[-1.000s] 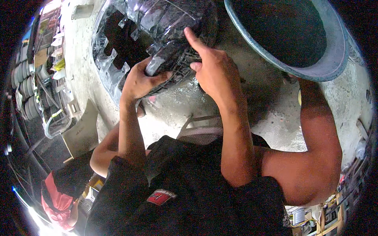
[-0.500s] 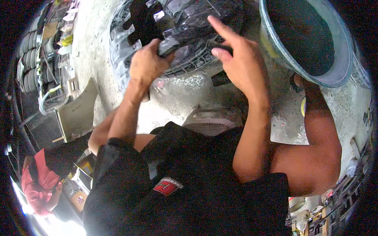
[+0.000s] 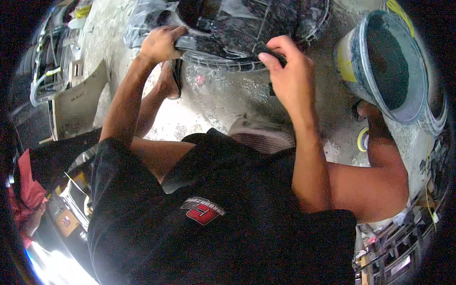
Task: Sand down a black plastic car bumper or trim piece using sandpaper and water.
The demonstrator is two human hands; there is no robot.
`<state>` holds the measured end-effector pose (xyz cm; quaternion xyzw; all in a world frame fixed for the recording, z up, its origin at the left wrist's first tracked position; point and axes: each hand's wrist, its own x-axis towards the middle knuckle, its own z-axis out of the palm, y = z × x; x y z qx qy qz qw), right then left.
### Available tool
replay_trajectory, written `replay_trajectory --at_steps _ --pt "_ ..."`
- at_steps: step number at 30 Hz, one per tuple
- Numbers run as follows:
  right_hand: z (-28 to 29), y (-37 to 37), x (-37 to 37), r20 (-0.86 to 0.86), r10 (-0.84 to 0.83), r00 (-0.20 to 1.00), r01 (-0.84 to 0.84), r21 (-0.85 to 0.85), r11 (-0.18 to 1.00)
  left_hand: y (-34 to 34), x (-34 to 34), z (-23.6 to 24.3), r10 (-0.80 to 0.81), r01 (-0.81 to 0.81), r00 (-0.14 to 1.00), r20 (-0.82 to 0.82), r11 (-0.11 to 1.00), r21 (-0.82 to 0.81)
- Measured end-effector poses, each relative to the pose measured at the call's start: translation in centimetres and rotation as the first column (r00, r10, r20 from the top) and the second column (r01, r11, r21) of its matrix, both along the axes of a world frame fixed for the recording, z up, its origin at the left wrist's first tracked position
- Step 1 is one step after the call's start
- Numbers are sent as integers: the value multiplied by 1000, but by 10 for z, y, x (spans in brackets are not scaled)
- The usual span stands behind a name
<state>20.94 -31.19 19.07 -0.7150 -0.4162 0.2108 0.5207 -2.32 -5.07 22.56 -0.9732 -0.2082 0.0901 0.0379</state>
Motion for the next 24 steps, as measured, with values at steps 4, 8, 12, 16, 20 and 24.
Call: replay_trajectory --at_steps 4,8,12,16,20,24 --pt "-7 13 -34 165 43 985 -51 46 998 9 -4 -15 -59 58 998 -20 997 -44" --pt "-7 14 -50 277 108 955 -108 -15 994 13 -21 -36 -52 52 995 88 999 3" --pt "-11 19 -60 376 109 920 -134 40 990 7 -27 -34 -30 19 986 164 997 69" --pt "-14 19 -65 390 59 919 -51 -30 998 -45 -26 7 361 -322 929 81 897 -301" --pt "-18 29 -78 463 102 880 -89 -51 995 -73 -40 -10 702 -224 309 642 710 -668" --pt "-14 21 -76 474 134 870 -88 -118 989 -120 -16 -65 987 113 -158 27 45 -993"
